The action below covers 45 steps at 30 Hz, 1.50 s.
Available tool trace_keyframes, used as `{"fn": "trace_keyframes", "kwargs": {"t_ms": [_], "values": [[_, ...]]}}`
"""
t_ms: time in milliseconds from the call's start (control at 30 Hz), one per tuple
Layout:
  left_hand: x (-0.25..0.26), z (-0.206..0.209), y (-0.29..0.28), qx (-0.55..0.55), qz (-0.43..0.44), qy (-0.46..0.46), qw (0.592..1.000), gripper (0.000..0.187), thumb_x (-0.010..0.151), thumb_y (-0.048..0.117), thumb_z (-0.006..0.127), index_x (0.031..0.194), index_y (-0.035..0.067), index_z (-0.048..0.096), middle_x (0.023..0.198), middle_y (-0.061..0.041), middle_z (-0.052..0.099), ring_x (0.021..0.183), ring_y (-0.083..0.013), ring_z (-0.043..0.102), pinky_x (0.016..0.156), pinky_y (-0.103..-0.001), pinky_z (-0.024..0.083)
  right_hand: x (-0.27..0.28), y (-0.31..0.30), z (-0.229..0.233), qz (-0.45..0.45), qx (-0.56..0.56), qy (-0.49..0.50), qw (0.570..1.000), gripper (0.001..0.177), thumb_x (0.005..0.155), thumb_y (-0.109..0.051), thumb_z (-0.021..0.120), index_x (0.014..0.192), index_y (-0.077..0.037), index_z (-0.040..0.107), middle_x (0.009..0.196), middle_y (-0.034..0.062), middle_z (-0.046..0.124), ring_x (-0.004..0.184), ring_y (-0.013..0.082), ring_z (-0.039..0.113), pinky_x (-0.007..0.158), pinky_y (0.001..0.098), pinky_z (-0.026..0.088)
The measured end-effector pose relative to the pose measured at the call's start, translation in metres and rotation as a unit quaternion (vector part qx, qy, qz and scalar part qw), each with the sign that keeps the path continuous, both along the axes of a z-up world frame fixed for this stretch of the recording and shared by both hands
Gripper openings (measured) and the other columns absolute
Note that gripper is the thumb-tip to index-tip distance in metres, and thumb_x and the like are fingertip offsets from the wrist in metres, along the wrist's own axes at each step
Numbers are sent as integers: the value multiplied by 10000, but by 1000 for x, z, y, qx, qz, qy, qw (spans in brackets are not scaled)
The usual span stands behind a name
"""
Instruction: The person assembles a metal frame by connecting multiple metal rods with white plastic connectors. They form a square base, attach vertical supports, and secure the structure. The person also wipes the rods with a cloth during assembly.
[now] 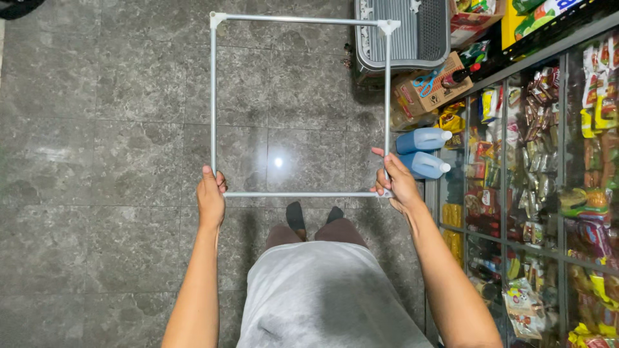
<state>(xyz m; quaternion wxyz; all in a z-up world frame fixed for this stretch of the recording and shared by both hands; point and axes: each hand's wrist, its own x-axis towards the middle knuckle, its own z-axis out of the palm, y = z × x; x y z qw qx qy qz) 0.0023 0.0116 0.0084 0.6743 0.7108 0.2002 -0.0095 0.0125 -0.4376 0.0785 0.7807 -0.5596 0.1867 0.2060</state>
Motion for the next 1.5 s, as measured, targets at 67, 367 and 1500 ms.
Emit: {"fn": "trace_keyframes", "kwargs": {"t_ms": [67, 367, 1500], "values": [[2, -5, -2, 6, -2, 14, 1000, 619, 1104, 578, 289, 731, 115, 461, 662, 20, 435, 635, -101, 401, 592, -275, 326, 1, -1, 3, -1, -3, 11, 1000, 490, 1100, -354, 364, 1503, -91, 459, 537, -31, 355, 448, 119, 453, 617, 351, 562], [5, -26, -8, -31, -23, 18, 999, 603, 1109, 578, 303, 756, 116, 464, 688, 24, 429, 659, -99, 399, 613, -271, 336, -5, -21, -29, -38, -8, 6, 999, 448, 1115, -337, 394, 1453, -77, 533, 562, -10, 448, 511, 125, 528, 650, 353, 588], [-135, -360, 48, -88, -101, 243, 961, 371, 837, -117, 700, 1168, 27, 616, 1244, -107, 706, 1203, -188, 675, 1008, -317, 534, -36, 14, -420, -40, -313, 78, 946, 192, 1046, -95, 592, 924, -2, 708, 814, 45, 672, 689, 110, 558, 610, 277, 466]]}}
